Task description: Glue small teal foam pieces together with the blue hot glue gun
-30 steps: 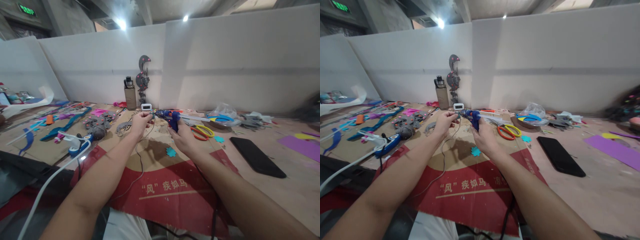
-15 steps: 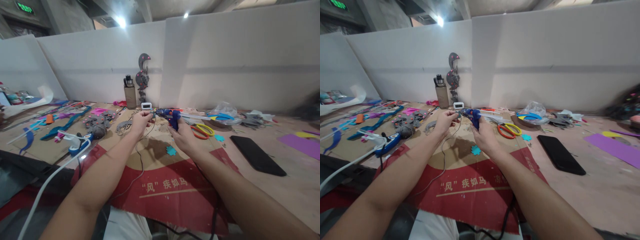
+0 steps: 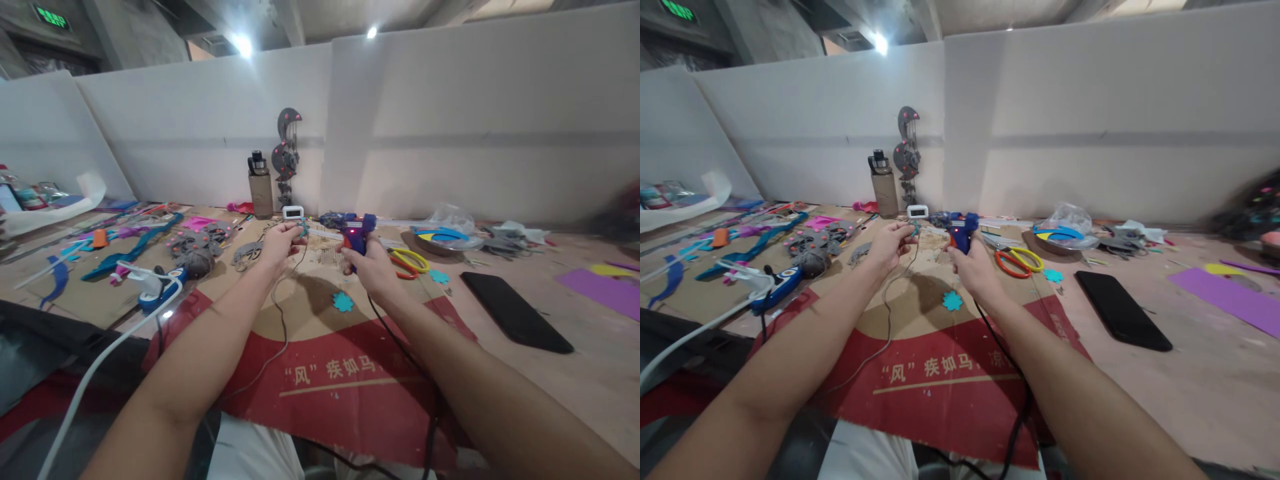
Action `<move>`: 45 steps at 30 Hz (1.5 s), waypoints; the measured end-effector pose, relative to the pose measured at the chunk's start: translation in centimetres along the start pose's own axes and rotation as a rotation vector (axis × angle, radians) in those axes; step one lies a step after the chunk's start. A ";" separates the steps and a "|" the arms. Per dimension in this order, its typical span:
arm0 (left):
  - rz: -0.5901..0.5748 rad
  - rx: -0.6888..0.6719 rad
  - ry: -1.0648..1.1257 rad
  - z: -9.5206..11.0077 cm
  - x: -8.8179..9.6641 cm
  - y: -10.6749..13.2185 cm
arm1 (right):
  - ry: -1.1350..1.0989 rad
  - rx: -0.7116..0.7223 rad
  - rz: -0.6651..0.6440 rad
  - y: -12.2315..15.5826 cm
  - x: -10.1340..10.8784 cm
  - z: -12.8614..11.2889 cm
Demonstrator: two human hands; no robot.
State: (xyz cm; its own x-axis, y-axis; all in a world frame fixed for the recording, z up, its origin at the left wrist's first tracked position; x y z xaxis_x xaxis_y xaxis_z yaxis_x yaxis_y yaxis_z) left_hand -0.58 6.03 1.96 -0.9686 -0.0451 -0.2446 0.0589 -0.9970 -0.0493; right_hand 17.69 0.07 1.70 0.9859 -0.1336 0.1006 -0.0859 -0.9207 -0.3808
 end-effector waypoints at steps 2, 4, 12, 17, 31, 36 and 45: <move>-0.002 0.022 0.013 -0.1 0.0 0.0 | -0.157 -0.131 0.022 -0.6 0.3 1.2; -0.030 0.014 0.004 -0.2 -0.1 0.1 | -0.125 -0.231 0.049 -1.3 1.0 2.7; -0.039 -0.152 -0.173 0.1 -1.3 1.1 | 0.716 -0.135 -0.001 -2.2 3.3 5.3; -0.083 -0.217 -0.188 -0.1 -2.2 1.6 | 0.545 0.076 0.102 -1.3 1.9 1.8; -0.224 -0.304 -0.253 -0.2 -3.9 3.4 | -0.241 -0.187 0.006 0.2 -1.2 0.8; -0.254 -0.240 -0.198 -1.0 -4.0 3.2 | -0.128 -0.140 0.046 -0.2 -0.7 1.1; -0.294 -0.156 -0.089 -1.1 -4.3 3.5 | -0.179 -0.141 0.037 -0.3 -0.7 1.2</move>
State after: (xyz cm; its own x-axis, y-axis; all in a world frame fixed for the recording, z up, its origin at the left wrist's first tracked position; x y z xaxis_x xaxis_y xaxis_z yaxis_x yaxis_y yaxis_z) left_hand 4.10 2.78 1.78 -0.9666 0.2303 -0.1125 -0.1960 -0.9470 -0.2544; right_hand 17.22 0.87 0.63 0.9903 -0.1127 -0.0808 -0.1294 -0.9602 -0.2475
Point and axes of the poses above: each hand's wrist, its own y-axis away from the middle knuckle, its own x-axis out of the back of the hand, z = x × y, the point moved 4 cm from there along -y, towards the middle knuckle
